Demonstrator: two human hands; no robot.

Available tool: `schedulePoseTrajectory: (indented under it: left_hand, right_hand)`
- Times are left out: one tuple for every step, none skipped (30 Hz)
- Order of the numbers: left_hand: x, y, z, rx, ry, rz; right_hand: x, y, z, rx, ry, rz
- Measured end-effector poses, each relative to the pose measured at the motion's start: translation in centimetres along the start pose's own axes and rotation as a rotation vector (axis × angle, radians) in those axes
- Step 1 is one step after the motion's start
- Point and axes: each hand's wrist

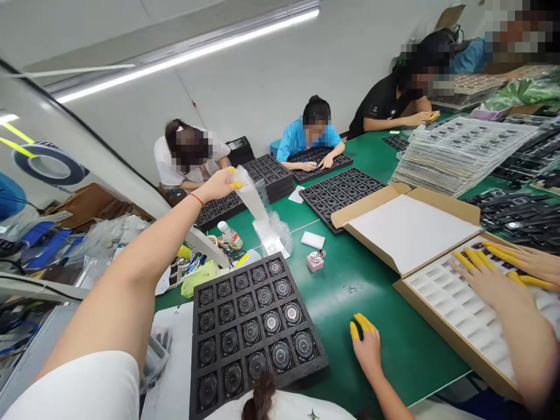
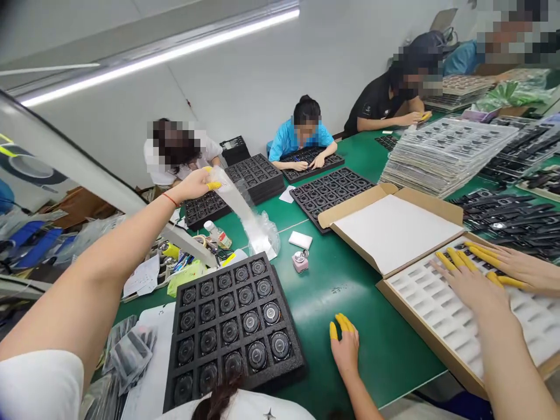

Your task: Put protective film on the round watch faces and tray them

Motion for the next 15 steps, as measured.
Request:
schedulePoseTrajectory:
  left_hand:
    - [0.7,0.7,-1.3,0.003,0.03,0.001]
    - [1.5,1.3,-2.5,0.007,0.062,0.001]
    - [2.3,2.0,-3.8,0.011,0.095,-0.008]
    - [3.0,2.7,-5.0,0.015,0.123,-0.021]
    - [3.7,3.5,-6.3,0.019,0.143,-0.039]
    - [4.4,4.2,-7.5,0.022,0.152,-0.063]
    - [5.0,5.0,-8.7,0.027,0.152,-0.091]
    - [5.6,5.8,-9.9,0.034,0.143,-0.124]
    - [6.1,6.6,-11.0,0.042,0.128,-0.162]
    - [6.6,7.4,-12.2,0.05,0.111,-0.201]
    - [7.0,8.2,-13.3,0.055,0.093,-0.236]
    - [7.4,8.9,-14.4,0.068,0.071,-0.285]
    - [7.6,9.4,-15.5,0.087,0.05,-0.344]
    - [7.8,9.8,-16.5,0.112,0.03,-0.406]
    - [7.8,10.1,-17.6,0.142,0.016,-0.465]
  right_hand:
    - [0.3,-1.6,0.8,-0.008,0.006,0.055]
    - [0.6,-3.5,1.7,-0.01,0.004,0.113]
    - [0.9,-5.7,2.7,-0.003,-0.009,0.174]
    - [1.1,-8.3,3.7,0.017,-0.043,0.242]
    - [1.4,-11.0,4.8,0.051,-0.095,0.311]
    - [1.7,-14.0,5.9,0.096,-0.152,0.377]
    - [2.0,-17.0,7.0,0.145,-0.205,0.438]
    - [2.2,-20.1,8.1,0.194,-0.258,0.496]
    - [2.4,-23.1,9.2,0.236,-0.308,0.549]
    - [2.5,-25.9,10.1,0.272,-0.356,0.598]
    - [2.6,-28.5,10.9,0.304,-0.406,0.643]
    - [2.6,-30.8,11.4,0.329,-0.464,0.687]
    - [2.5,-32.7,11.7,0.348,-0.535,0.728]
    - [2.5,-34.1,11.7,0.359,-0.606,0.759]
    - [2.5,-35.2,11.4,0.36,-0.671,0.783]
Point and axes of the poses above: each hand's wrist, its own z-axis towards the middle knuckle, its own x-axis out of the back of the hand, y = z × x, and after that the axes turned 1 degree about -x, right-handed
